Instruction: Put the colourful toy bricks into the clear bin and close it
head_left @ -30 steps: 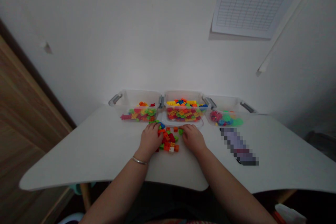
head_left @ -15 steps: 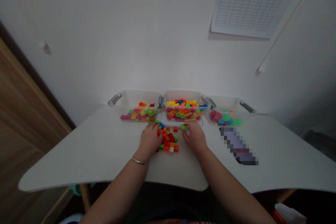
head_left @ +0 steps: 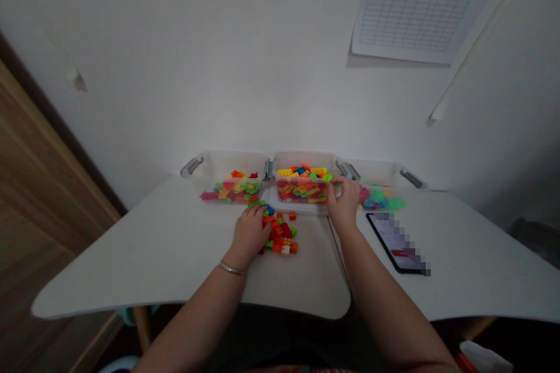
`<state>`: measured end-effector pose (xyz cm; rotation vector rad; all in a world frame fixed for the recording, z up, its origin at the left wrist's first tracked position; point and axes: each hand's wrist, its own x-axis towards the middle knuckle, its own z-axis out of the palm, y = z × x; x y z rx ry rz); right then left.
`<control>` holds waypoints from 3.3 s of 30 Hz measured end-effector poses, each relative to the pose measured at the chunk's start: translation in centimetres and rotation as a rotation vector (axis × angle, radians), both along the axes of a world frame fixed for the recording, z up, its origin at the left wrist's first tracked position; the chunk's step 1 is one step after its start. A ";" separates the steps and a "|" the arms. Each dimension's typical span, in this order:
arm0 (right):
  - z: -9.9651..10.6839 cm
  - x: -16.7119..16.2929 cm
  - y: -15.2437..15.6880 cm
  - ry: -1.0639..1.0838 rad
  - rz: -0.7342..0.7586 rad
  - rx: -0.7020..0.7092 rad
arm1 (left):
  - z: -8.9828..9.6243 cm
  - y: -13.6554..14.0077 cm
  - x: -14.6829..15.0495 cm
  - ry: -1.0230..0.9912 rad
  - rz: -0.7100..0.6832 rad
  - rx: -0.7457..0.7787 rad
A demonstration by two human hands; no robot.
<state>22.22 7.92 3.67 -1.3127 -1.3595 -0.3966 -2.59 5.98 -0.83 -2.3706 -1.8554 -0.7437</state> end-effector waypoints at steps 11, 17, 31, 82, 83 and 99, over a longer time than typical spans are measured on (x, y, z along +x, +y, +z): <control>-0.4 -0.7 0.7 -0.138 -0.078 -0.106 | -0.1 0.1 -0.1 -0.001 -0.020 0.003; -1.7 -1.1 0.4 -0.293 -0.099 -0.132 | 0.0 0.1 -0.1 -0.003 -0.017 -0.003; -4.7 -3.2 -2.2 -0.294 0.267 -0.148 | 0.0 0.0 -0.1 -0.001 -0.012 -0.002; -4.2 -3.6 -3.0 -0.372 0.336 -0.693 | 0.2 -0.1 -0.1 0.014 -0.014 -0.022; -4.3 -3.6 -2.9 -0.378 0.346 -0.692 | 0.2 -0.2 -0.1 0.015 -0.013 -0.020; 0.7 1.3 0.1 0.018 -0.012 0.108 | 0.1 -0.1 -0.2 0.001 -0.007 -0.029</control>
